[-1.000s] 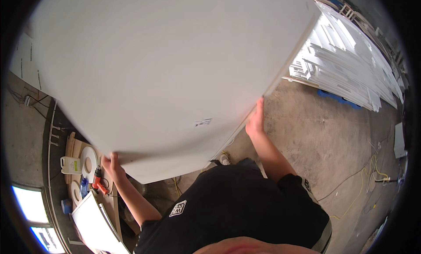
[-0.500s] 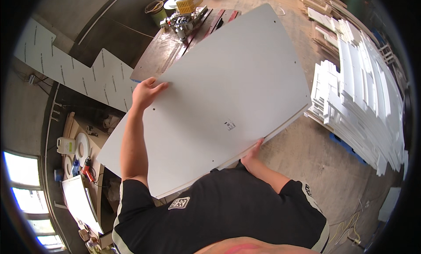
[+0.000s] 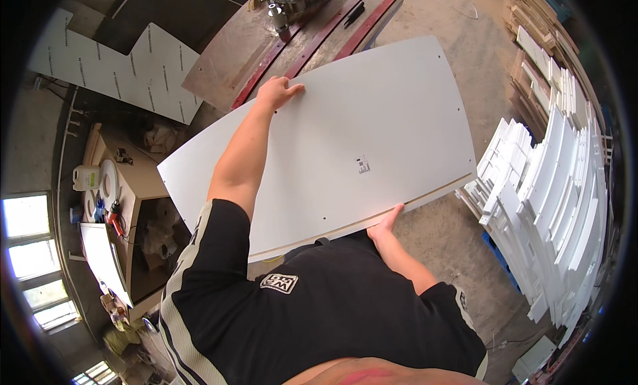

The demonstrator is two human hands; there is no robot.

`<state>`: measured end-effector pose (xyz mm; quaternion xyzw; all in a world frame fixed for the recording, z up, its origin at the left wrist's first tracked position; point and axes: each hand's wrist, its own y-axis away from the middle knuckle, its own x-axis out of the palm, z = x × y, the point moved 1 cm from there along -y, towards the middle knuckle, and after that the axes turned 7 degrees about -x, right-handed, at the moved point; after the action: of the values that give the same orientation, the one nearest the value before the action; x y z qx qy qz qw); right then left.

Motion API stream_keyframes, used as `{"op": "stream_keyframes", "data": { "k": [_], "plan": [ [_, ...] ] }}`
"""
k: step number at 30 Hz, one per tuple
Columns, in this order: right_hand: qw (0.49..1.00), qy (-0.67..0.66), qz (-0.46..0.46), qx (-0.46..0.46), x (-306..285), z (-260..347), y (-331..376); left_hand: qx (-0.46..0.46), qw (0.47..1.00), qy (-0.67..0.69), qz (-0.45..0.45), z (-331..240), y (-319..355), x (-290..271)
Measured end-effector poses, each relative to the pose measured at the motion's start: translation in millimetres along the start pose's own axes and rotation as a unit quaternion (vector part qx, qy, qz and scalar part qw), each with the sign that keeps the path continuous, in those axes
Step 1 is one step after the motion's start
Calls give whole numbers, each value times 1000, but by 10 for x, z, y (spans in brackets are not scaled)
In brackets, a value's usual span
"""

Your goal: The person picks up a white furniture panel from a stack, moves it to a workbench, and trims the edge of the panel with a hand tool.

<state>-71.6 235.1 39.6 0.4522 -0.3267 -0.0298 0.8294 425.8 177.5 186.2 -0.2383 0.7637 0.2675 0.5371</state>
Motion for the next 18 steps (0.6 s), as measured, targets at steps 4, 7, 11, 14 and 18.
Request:
{"op": "stream_keyframes", "data": {
  "k": [4, 7, 11, 14, 18],
  "plan": [
    [1000, -8, -27, 3, 271, -13, -178, -46, 996, 18, 69, -44, -580, 261],
    [997, 2, -67, 32, 632, -14, -335, -19, 999, 0, 50, 130, -983, 383],
    [997, 12, -76, 28, 1002, -88, -484, -18, 998, 19, 53, 278, -1438, 449],
    [998, -4, -66, 12, 1160, -112, -623, -5, 999, 44, 23, 290, -1639, 479],
    [997, -4, -77, -1, 1433, -172, -630, 68, 996, -30, -44, 357, -1743, 485]
  ]
}}
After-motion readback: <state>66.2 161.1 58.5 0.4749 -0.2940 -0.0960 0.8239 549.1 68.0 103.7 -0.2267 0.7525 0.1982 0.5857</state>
